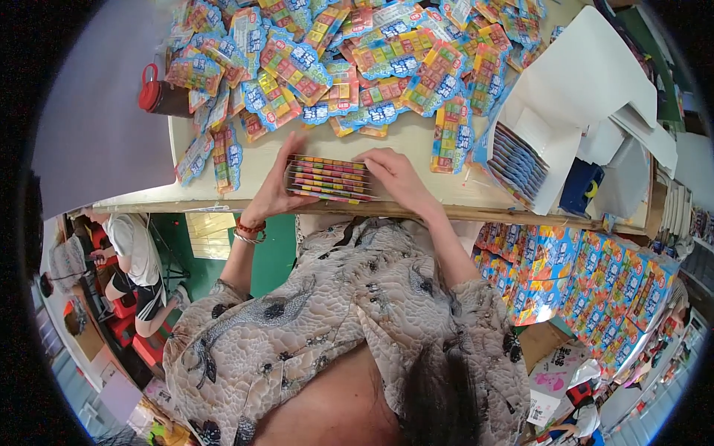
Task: Manually organizing and packing small card packets into retail display boxes.
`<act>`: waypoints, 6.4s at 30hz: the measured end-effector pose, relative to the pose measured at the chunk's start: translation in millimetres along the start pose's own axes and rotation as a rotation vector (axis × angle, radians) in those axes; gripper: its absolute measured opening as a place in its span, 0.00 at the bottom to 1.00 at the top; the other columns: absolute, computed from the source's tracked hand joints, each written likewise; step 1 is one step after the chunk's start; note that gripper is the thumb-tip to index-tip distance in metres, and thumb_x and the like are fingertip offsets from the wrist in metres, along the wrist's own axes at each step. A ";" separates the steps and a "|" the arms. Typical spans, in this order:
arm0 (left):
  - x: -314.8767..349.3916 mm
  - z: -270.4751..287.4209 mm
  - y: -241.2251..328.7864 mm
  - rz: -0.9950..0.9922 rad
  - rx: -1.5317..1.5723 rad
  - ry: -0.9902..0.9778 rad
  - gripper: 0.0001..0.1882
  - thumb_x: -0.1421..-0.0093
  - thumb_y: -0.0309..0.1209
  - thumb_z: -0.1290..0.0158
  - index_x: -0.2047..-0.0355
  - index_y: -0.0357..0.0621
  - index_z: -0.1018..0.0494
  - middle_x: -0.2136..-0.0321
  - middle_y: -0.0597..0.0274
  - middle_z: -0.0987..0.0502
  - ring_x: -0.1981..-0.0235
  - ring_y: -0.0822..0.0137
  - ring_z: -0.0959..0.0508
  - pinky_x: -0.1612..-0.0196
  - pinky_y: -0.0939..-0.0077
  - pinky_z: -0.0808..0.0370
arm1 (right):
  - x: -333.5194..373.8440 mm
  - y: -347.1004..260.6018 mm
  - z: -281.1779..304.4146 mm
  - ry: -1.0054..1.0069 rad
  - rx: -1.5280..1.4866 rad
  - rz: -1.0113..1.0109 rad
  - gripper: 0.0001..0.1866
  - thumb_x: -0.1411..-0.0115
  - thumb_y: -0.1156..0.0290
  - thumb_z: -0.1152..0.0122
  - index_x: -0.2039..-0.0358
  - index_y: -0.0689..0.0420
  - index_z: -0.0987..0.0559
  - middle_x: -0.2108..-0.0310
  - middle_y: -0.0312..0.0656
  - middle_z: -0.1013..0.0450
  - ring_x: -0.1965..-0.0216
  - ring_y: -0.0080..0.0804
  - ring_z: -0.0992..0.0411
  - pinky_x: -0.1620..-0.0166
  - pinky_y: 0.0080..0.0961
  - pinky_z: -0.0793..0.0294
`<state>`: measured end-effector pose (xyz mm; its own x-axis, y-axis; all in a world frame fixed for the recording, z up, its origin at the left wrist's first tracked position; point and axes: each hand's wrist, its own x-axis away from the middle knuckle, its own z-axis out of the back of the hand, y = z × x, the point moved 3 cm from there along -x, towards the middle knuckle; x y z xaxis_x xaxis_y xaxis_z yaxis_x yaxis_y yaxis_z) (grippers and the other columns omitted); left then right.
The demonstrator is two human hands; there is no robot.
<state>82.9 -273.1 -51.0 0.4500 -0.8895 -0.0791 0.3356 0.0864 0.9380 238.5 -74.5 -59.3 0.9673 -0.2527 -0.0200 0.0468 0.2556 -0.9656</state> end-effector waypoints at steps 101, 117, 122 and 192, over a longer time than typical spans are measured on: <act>-13.6 -17.9 -3.3 0.035 0.052 -0.072 0.74 0.61 0.31 0.27 0.34 0.43 0.80 0.36 0.44 0.50 0.36 0.53 0.42 0.36 0.63 0.41 | 4.7 6.8 -3.7 0.134 -0.231 -0.037 0.41 0.35 0.41 0.65 0.33 0.60 0.50 0.33 0.48 0.52 0.32 0.39 0.53 0.34 0.35 0.53; -20.3 -35.5 -4.7 -0.015 -0.112 -0.104 0.73 0.60 0.31 0.27 0.33 0.46 0.79 0.34 0.46 0.55 0.34 0.52 0.47 0.35 0.62 0.44 | 14.5 20.7 -8.8 0.336 -0.395 -0.047 0.44 0.35 0.36 0.70 0.32 0.59 0.57 0.31 0.48 0.58 0.31 0.38 0.58 0.32 0.34 0.61; -17.6 -33.7 -3.2 -0.009 -0.029 -0.069 0.73 0.60 0.34 0.27 0.33 0.42 0.78 0.38 0.45 0.49 0.39 0.52 0.40 0.38 0.64 0.39 | 18.8 18.1 11.3 0.190 -0.532 -0.089 0.39 0.38 0.51 0.45 0.35 0.59 0.45 0.36 0.46 0.44 0.34 0.36 0.47 0.34 0.33 0.50; -53.9 -43.9 37.3 -0.204 -0.173 -0.213 0.59 0.67 0.31 0.26 0.38 0.46 0.54 0.43 0.51 0.41 0.42 0.57 0.36 0.39 0.62 0.38 | 61.9 -42.3 48.7 0.161 0.548 0.138 0.50 0.68 0.66 0.25 0.41 0.52 0.38 0.48 0.53 0.42 0.45 0.54 0.39 0.44 0.42 0.34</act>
<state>107.5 -202.3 -26.6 0.1826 -0.9685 -0.1696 0.5445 -0.0440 0.8376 308.6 -55.6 -7.1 0.9255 -0.3105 -0.2168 0.0865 0.7306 -0.6773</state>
